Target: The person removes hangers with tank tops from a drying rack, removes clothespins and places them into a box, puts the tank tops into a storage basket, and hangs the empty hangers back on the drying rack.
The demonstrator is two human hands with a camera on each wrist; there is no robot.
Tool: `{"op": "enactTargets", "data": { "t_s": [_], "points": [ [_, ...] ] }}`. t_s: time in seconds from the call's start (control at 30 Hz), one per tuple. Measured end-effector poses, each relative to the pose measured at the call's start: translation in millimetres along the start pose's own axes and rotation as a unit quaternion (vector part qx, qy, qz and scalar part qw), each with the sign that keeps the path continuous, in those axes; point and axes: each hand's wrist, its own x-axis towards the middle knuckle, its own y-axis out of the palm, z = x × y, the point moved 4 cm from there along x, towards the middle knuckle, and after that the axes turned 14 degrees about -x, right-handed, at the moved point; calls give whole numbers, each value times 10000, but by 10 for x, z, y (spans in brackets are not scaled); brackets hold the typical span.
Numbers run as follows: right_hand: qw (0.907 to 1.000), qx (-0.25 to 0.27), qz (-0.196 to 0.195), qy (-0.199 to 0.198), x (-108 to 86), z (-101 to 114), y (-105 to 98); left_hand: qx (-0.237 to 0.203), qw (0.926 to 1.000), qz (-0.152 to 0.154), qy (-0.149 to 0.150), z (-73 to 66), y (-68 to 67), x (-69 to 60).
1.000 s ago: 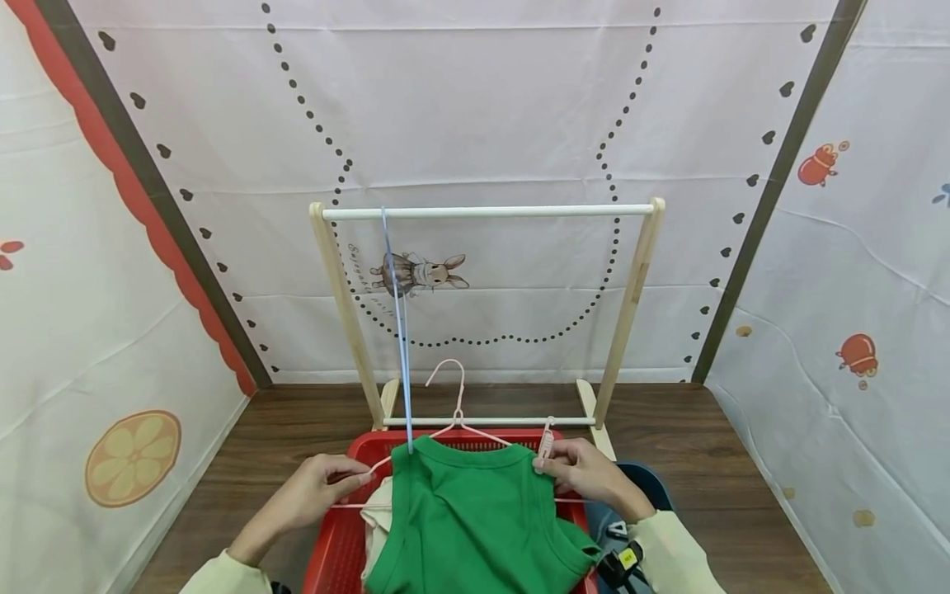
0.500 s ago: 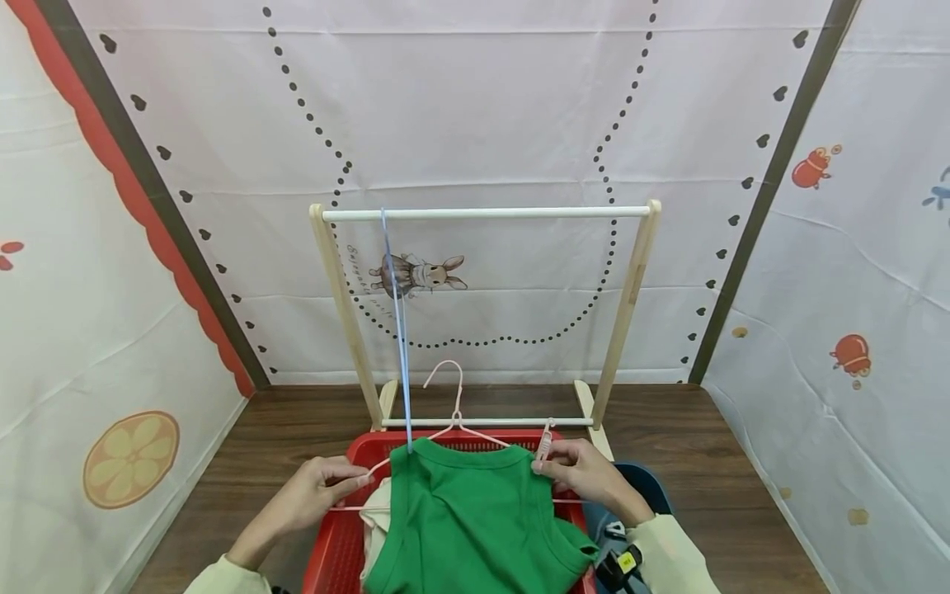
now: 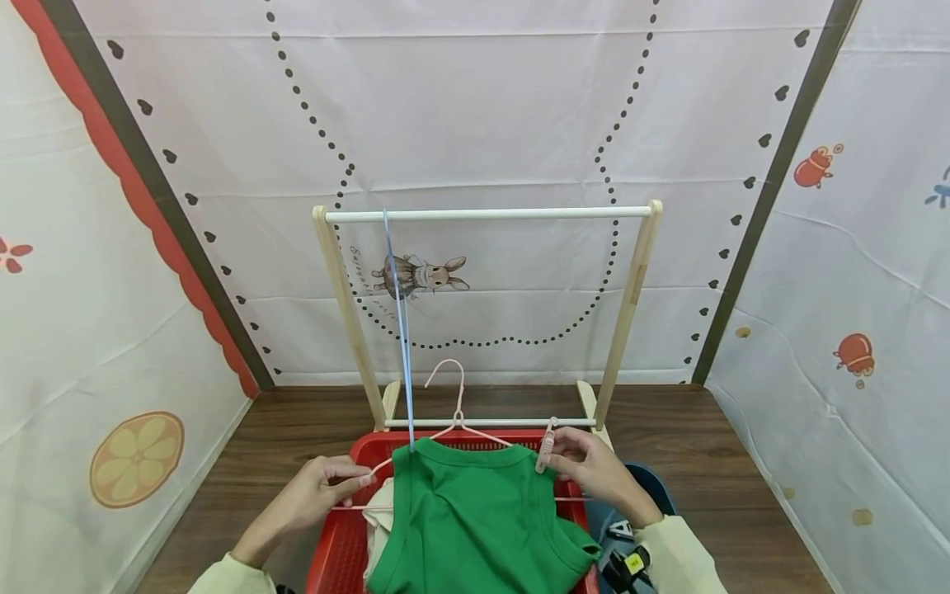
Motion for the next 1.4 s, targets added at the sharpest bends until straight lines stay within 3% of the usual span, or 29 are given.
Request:
{"op": "enactTargets", "data": {
  "t_s": [0.57, 0.77, 0.93, 1.03, 1.27, 1.4],
  "points": [
    [9982, -331, -408, 287, 63, 70, -37, 28, 9999, -118, -2, 3, 10, -8],
    [9979, -283, -559, 143, 61, 91, -16, 73, 9998, -168, -37, 10, 12, -7],
    [9966, -384, -690, -222, 35, 128, -7, 69, 9998, -170, -21, 13, 13, -21],
    [9950, -517, -815, -259, 33, 130, -6, 61, 9998, -165, -12, 10, 12, -24],
    [9820, -1352, -1309, 180, 3, 129, -17, 53, 9999, -152, -53, 17, 8, -25],
    [9790, -1445, -1436, 37, -9, 142, -6, 32, 9998, -164, -54, 25, 10, -29]
  ]
}}
